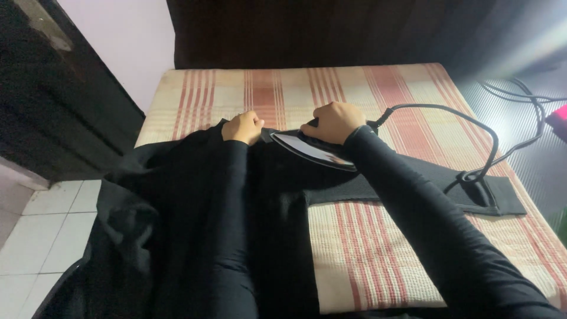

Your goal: The person irons a black long-sleeved shirt on a striped ironing board. They repeatedly smooth the sleeves and body, spray water from a green bottle, and reposition the garment to continue ironing.

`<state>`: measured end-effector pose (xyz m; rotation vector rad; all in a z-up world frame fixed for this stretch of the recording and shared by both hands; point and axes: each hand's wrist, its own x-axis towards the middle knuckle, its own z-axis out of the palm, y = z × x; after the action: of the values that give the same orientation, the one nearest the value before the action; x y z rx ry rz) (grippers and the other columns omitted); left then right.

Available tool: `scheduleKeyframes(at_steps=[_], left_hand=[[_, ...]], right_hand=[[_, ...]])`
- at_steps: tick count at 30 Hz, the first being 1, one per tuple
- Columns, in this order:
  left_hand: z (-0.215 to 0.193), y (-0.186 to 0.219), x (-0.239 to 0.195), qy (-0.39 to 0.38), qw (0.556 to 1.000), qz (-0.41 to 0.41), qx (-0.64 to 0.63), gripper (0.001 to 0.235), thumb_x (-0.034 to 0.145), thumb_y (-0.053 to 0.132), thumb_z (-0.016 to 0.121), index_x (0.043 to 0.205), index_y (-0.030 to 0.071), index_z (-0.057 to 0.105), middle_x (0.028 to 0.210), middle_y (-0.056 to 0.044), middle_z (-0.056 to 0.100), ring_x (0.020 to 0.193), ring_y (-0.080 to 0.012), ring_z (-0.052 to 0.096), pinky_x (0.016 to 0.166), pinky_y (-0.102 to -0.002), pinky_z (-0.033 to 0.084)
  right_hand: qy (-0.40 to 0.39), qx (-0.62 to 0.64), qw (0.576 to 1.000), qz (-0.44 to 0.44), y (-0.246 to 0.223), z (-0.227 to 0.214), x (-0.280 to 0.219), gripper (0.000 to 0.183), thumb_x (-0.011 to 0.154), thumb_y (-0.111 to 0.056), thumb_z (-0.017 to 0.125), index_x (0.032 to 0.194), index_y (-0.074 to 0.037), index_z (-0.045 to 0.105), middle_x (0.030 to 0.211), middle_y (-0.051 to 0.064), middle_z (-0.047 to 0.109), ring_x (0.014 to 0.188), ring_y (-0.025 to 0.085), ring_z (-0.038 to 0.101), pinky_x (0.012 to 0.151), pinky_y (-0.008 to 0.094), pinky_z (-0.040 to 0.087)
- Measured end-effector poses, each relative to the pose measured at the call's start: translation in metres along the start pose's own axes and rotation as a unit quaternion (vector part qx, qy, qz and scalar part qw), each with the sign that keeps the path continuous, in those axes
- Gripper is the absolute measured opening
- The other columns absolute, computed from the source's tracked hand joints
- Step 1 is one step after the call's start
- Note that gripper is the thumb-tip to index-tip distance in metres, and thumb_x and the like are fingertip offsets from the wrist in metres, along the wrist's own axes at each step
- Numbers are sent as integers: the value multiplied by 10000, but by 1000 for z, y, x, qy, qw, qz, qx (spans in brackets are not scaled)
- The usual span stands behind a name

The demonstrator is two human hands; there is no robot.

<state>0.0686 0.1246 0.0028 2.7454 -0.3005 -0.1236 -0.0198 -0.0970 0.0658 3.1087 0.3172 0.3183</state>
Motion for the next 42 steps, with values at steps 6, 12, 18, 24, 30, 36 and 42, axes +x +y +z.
scheduleKeyframes(at_steps=[6, 12, 18, 24, 30, 36, 42], left_hand=[[4, -6, 7, 2, 1000, -25, 12, 408, 836, 448, 350, 1035, 169, 571, 1080, -91, 615, 1069, -268, 549, 875, -416, 432], [4, -4, 3, -5, 999, -31, 16, 393, 871, 432, 357, 1081, 170, 561, 1086, -88, 610, 1068, -263, 547, 881, -402, 420], [2, -1, 0, -17, 999, -28, 40, 409, 888, 418, 332, 1110, 157, 554, 1120, -94, 596, 1088, -262, 535, 898, -387, 395], [-9, 11, -11, -36, 998, -42, 35, 403, 893, 449, 335, 1116, 189, 547, 1166, -79, 583, 1119, -246, 516, 903, -377, 371], [-10, 17, -16, -17, 999, -42, 22, 377, 868, 480, 373, 1022, 195, 565, 1111, -77, 616, 1082, -259, 546, 870, -385, 384], [-28, 27, -30, -53, 998, -28, 21, 421, 840, 534, 366, 980, 196, 573, 1112, -66, 622, 1099, -248, 542, 890, -363, 395], [-27, 27, -25, -64, 996, -48, 28, 496, 784, 610, 356, 983, 221, 590, 1117, -33, 631, 1103, -228, 549, 893, -348, 413]], right_hand=[[-16, 21, 1000, 7, -5, 7, 15, 540, 814, -611, 446, 778, -120, 668, 619, 86, 617, 618, 270, 635, 537, 343, 493], [-54, -9, 998, 4, -3, 8, -21, 540, 773, -652, 443, 750, -156, 656, 615, 120, 610, 641, 315, 636, 551, 372, 490], [-183, 18, 982, 47, 3, -50, -99, 443, 720, -596, 485, 813, -182, 614, 697, 165, 633, 751, 376, 633, 651, 424, 508], [-160, -45, 979, 122, 50, -50, -127, 454, 699, -644, 453, 757, -217, 597, 633, 123, 637, 676, 327, 656, 602, 388, 511], [-105, -84, 962, 239, 140, -38, -104, 584, 754, -716, 378, 837, -194, 627, 757, 130, 678, 755, 308, 664, 614, 384, 503], [-109, -108, 930, 333, 217, -22, -81, 560, 801, -655, 354, 912, -207, 671, 848, 101, 692, 787, 287, 671, 584, 376, 515], [-78, -139, 911, 382, 223, -36, -75, 557, 828, -566, 351, 952, -155, 705, 910, 96, 714, 846, 280, 677, 652, 404, 539]])
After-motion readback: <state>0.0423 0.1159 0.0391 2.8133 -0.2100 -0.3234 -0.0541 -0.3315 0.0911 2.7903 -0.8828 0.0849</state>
